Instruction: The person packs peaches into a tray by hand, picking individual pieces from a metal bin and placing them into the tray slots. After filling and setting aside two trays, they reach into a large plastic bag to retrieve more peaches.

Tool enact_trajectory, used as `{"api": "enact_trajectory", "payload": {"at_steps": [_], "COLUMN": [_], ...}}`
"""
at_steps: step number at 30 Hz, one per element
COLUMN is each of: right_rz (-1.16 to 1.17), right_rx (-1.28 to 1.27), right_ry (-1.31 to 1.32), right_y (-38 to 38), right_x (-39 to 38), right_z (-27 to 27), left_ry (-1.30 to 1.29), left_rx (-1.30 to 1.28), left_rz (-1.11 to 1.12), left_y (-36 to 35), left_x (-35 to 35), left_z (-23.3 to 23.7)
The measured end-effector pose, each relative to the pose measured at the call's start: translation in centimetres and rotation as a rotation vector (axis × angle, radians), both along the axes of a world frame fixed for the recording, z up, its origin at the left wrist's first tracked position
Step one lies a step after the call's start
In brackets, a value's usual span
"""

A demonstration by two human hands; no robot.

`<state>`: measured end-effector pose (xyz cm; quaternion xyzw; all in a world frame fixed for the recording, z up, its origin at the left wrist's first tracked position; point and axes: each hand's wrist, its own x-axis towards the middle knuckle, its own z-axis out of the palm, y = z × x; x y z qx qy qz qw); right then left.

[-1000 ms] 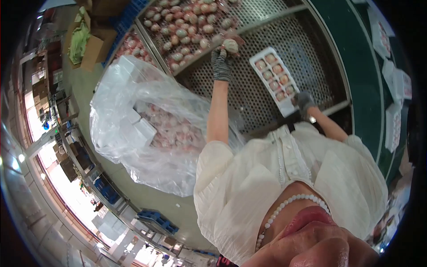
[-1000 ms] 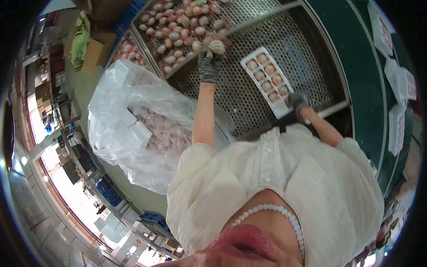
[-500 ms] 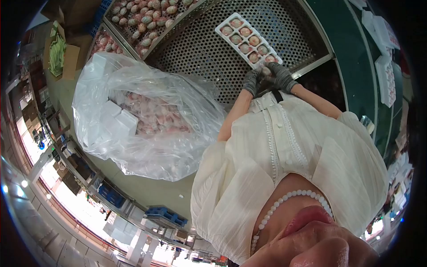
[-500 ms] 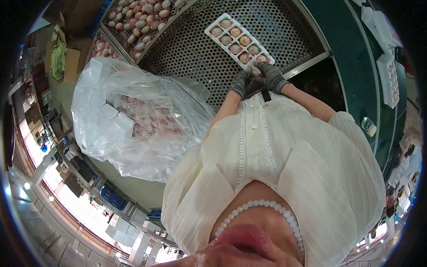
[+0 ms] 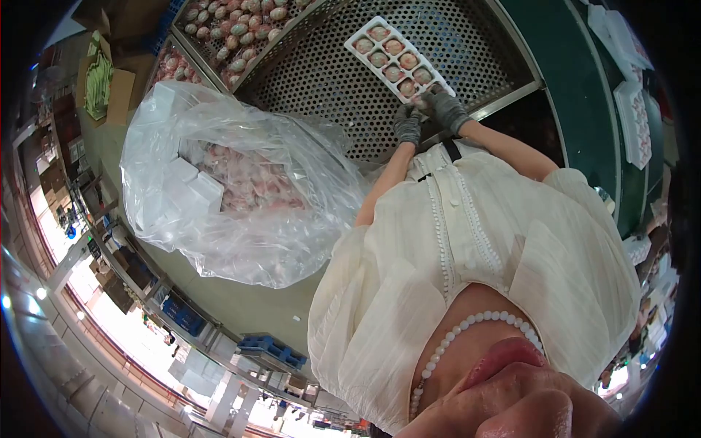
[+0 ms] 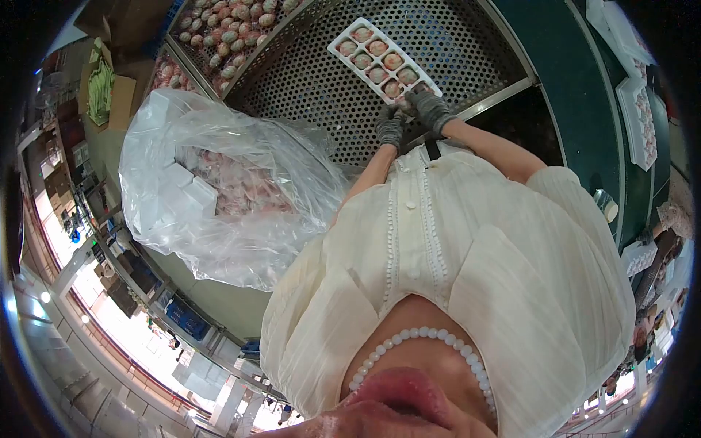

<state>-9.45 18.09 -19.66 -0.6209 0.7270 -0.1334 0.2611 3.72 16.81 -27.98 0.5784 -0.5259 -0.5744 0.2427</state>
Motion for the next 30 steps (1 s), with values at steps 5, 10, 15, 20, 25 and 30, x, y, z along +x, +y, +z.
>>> {"api": "enact_trajectory", "payload": {"at_steps": [5,10,15,20,25,30], "right_rz": [0.182,0.217,0.331,0.303,0.282,0.36], "right_rx": [0.124,0.189,0.0,0.311,0.067,0.203], "right_ry": [0.15,0.103,0.28,0.185,0.343,0.285], "right_y": [-1.4,-2.0,-3.0,-3.7,-3.0,-3.7], "right_x": [0.5,-0.1,2.1,1.1,2.6,0.9], "right_z": [0.2,-0.3,-4.5,-5.4,-5.0,-4.3], "left_ry": [-0.023,-0.46,-0.603,-0.484,-0.614,0.019], "left_rx": [-0.039,-0.335,-0.185,-0.379,-0.318,-0.173], "left_rz": [0.002,-0.453,-0.622,-0.515,-0.74,-0.456], "left_y": [0.4,0.8,-1.0,0.9,0.0,-1.6], "left_x": [-0.1,0.5,0.0,1.1,1.2,3.1], "left_z": [2.2,2.7,5.5,3.5,4.1,-0.4]}}
